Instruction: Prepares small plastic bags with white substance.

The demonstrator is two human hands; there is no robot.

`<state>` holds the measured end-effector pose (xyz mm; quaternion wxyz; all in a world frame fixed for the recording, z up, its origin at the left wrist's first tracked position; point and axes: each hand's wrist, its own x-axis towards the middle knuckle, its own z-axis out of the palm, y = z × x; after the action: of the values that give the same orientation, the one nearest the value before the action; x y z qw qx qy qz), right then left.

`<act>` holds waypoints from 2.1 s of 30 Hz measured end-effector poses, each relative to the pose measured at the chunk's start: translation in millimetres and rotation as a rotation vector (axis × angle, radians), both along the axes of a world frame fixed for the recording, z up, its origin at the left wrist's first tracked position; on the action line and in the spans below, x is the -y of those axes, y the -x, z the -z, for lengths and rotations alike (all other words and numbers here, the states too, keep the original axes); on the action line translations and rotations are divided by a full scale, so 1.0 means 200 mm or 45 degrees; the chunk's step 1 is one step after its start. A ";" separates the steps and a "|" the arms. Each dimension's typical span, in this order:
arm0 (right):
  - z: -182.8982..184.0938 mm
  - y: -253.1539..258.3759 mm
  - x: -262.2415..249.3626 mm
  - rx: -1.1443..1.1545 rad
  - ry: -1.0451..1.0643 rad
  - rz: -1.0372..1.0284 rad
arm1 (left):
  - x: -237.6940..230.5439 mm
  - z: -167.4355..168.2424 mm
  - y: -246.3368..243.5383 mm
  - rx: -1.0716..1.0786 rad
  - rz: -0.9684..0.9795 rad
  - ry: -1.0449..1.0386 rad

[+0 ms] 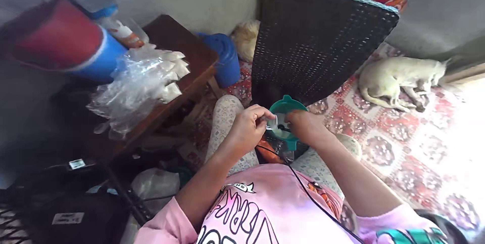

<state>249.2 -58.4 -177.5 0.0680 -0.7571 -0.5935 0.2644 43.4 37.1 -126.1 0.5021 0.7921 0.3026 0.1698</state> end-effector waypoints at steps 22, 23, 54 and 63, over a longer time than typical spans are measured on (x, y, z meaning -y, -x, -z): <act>0.21 0.08 -0.14 0.072 0.501 0.037 | -0.01 0.09 -0.04 -0.098 -0.050 0.094; 0.22 0.07 -0.14 0.032 0.479 0.043 | -0.01 0.10 -0.04 -0.086 -0.046 0.085; -0.26 -0.03 0.37 -0.828 -0.656 0.745 | 0.09 0.09 -0.30 -0.047 0.014 -0.020; -0.21 0.04 0.35 -0.662 -0.618 0.689 | 0.12 0.11 -0.31 -0.031 0.023 0.020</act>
<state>240.7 -128.0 -135.6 0.4575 -0.7555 -0.3821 0.2718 105.5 12.2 -148.0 0.5061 0.7929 0.3028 0.1533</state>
